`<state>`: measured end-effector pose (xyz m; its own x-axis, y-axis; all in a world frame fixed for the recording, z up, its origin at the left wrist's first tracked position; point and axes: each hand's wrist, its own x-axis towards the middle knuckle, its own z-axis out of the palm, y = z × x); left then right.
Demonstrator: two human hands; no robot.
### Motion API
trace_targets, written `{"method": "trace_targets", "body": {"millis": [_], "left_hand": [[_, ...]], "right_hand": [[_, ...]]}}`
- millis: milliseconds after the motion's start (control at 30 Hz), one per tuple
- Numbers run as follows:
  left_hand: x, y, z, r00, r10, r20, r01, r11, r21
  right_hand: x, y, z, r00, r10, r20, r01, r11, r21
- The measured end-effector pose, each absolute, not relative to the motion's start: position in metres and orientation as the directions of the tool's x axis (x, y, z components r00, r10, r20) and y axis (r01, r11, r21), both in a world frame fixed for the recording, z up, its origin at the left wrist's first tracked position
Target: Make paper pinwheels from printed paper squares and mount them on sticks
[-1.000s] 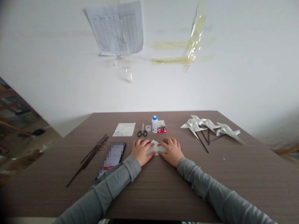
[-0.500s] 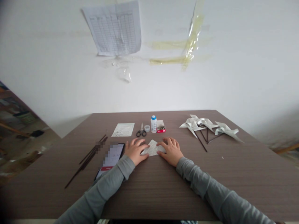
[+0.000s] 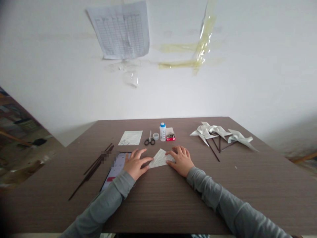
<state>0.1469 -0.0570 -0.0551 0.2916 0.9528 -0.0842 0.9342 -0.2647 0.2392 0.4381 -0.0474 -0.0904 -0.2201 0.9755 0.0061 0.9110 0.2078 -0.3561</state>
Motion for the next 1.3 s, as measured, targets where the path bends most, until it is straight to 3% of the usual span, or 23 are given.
{"method": "trace_targets", "body": {"millis": [133,367,800,1000,1300], "left_hand": [[0.142,-0.062,-0.061,0.283,0.958,-0.041,0.931,-0.264,0.252],[0.129,-0.063,-0.067,0.263,0.965,0.017,0.951,-0.262,0.165],[0.204,-0.049,-0.041,0.317,0.943,-0.098,0.930,-0.290,0.224],[0.206,-0.038,-0.042,0.311,0.944,-0.108,0.924,-0.274,0.267],[0.182,-0.031,-0.046,0.329,0.934,-0.142,0.930,-0.293,0.223]], "right_hand": [[0.439,-0.047,-0.092,-0.228,0.974,0.009,0.909,0.216,-0.356],[0.441,-0.046,-0.096,-0.235,0.971,0.035,0.899,0.231,-0.373],[0.436,-0.051,-0.102,-0.222,0.947,0.231,0.879,0.297,-0.372],[0.427,-0.051,-0.101,-0.160,0.977,0.140,0.908,0.202,-0.367],[0.442,-0.045,-0.089,-0.180,0.984,-0.015,0.895,0.157,-0.417]]}}
